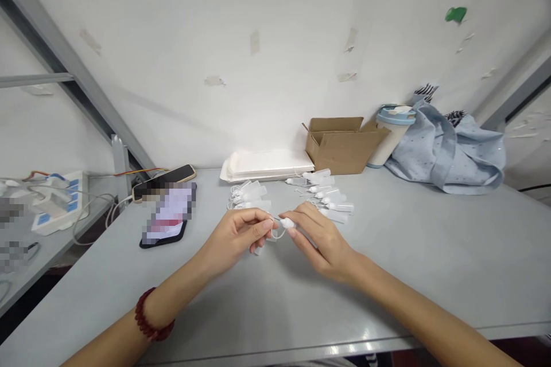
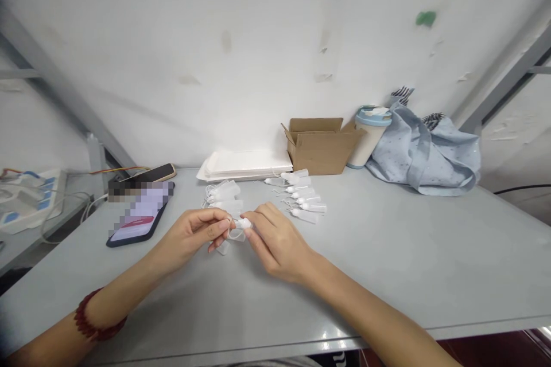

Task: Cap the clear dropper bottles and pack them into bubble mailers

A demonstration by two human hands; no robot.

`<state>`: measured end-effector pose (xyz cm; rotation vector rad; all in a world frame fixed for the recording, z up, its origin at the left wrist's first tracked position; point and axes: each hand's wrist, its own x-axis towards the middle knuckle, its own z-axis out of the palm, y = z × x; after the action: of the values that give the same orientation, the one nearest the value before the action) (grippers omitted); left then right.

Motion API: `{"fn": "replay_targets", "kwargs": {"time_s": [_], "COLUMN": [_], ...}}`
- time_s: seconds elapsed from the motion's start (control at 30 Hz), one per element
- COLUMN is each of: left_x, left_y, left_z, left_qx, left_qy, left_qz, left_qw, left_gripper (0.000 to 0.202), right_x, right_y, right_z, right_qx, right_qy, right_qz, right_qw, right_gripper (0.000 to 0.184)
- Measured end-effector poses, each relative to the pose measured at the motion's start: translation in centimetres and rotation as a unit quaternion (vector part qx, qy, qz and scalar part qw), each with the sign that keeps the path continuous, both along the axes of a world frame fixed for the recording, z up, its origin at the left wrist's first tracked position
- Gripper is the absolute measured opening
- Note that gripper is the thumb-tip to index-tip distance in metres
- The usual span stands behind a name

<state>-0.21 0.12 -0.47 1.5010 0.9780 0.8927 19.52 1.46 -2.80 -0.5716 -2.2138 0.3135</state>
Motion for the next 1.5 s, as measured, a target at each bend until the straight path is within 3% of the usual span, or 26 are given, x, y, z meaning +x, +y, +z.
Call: {"fn": "replay_targets", "kwargs": {"time_s": [0.63, 1.5], "left_x": [-0.04, 0.18], "left_y": [-0.09, -0.27], "left_z": [-0.02, 0.08], "left_qx": [-0.018, 0.021], "left_qy": [-0.037, 0.036], "left_qz": [0.011, 0.037], "left_qw": [0.999, 0.998], "left_gripper": [0.022, 0.024], "right_x": [-0.06, -0.07], "right_y": [-0.50, -0.55], "right_z": [0.36, 0.26], "right_qx": [-0.006, -0.009], "right_qy": [0.013, -0.006], "right_qz": [0.005, -0.017], "right_qw": [1.000, 1.000], "right_gripper": [0.024, 0.022]}}
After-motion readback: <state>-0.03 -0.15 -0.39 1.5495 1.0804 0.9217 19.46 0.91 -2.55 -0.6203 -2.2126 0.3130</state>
